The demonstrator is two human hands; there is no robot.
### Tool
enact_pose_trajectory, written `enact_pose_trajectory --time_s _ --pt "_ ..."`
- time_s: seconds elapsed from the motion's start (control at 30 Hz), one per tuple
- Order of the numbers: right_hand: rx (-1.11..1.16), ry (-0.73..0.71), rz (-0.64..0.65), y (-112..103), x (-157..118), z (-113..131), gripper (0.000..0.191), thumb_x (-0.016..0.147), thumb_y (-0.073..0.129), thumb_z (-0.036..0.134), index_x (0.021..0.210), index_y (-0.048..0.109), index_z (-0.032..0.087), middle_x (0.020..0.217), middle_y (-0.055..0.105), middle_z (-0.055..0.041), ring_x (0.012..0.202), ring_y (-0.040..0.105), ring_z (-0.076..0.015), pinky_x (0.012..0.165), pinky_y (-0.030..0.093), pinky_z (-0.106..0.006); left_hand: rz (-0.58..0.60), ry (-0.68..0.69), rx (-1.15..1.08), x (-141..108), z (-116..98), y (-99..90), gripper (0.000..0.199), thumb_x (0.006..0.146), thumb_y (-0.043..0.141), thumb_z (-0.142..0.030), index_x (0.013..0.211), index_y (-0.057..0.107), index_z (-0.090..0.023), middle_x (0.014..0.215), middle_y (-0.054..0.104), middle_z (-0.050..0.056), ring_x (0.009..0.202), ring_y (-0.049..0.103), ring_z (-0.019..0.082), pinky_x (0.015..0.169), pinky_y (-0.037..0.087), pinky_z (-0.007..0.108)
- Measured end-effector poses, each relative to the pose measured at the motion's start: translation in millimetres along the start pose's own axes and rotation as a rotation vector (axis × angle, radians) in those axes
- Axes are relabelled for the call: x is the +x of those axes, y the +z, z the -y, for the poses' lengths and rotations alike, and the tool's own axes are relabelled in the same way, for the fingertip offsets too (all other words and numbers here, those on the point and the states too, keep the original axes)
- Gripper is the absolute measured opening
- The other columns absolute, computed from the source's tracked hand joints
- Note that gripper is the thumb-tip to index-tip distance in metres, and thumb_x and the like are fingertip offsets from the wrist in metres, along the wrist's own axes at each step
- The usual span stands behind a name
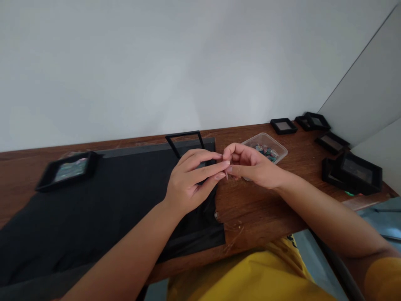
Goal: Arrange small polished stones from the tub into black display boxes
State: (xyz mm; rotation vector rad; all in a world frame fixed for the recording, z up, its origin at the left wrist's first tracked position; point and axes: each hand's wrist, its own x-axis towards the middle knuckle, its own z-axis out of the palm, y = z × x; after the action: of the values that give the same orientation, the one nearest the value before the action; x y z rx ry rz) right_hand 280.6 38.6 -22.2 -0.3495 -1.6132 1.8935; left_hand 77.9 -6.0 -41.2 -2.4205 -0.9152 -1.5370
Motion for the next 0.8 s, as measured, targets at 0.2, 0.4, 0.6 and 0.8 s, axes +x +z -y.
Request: enact_pose_trajectory --time_s 0.2,0.4,0.6,0.8 --pt "-0.035 -0.048 -0.029 -3.3 0.5 3.3 0.025 0.092 0.077 0.029 0.102 0.056 0.021 0.085 0.063 0.0038 0.077 0.061 -0.0073 0.068 0.05 -0.021 0.012 -0.045 -0.019 -1.2 3.6 -5.6 0.023 0.098 0.069 -0.02 0.12 0.072 -0.025 0.109 0.076 0.006 0.097 0.072 0.02 0.087 0.06 0.037" --pt "-0.023 -0.035 -0.054 -5.1 0.5 -0.2 0.031 0.091 0.079 0.033 0.108 0.055 0.022 0.091 0.066 0.0027 0.083 0.065 -0.0089 0.075 0.054 -0.023 0.055 0.028 0.001 1.2 4.2 -6.5 0.033 0.095 0.076 -0.04 0.123 0.068 -0.024 0.11 0.076 0.007 0.097 0.073 0.022 0.086 0.06 0.038" --pt "-0.062 -0.045 -0.054 -2.0 0.2 -1.3 0.028 0.092 0.079 0.034 0.104 0.056 0.022 0.091 0.065 0.0022 0.085 0.064 -0.0089 0.081 0.054 -0.024 0.063 -0.023 -0.022 1.1 2.2 -4.8 0.027 0.095 0.076 -0.033 0.12 0.068 -0.024 0.109 0.076 0.006 0.097 0.073 0.022 0.086 0.061 0.039" --pt "-0.104 -0.041 -0.017 -0.8 -0.6 -2.0 0.025 0.093 0.076 0.031 0.104 0.056 0.022 0.09 0.064 0.0024 0.083 0.062 -0.0092 0.08 0.053 -0.025 0.067 -0.035 -0.002 -1.5 1.5 -4.0 0.026 0.097 0.073 -0.04 0.118 0.072 -0.025 0.108 0.077 0.006 0.095 0.073 0.021 0.085 0.061 0.037"
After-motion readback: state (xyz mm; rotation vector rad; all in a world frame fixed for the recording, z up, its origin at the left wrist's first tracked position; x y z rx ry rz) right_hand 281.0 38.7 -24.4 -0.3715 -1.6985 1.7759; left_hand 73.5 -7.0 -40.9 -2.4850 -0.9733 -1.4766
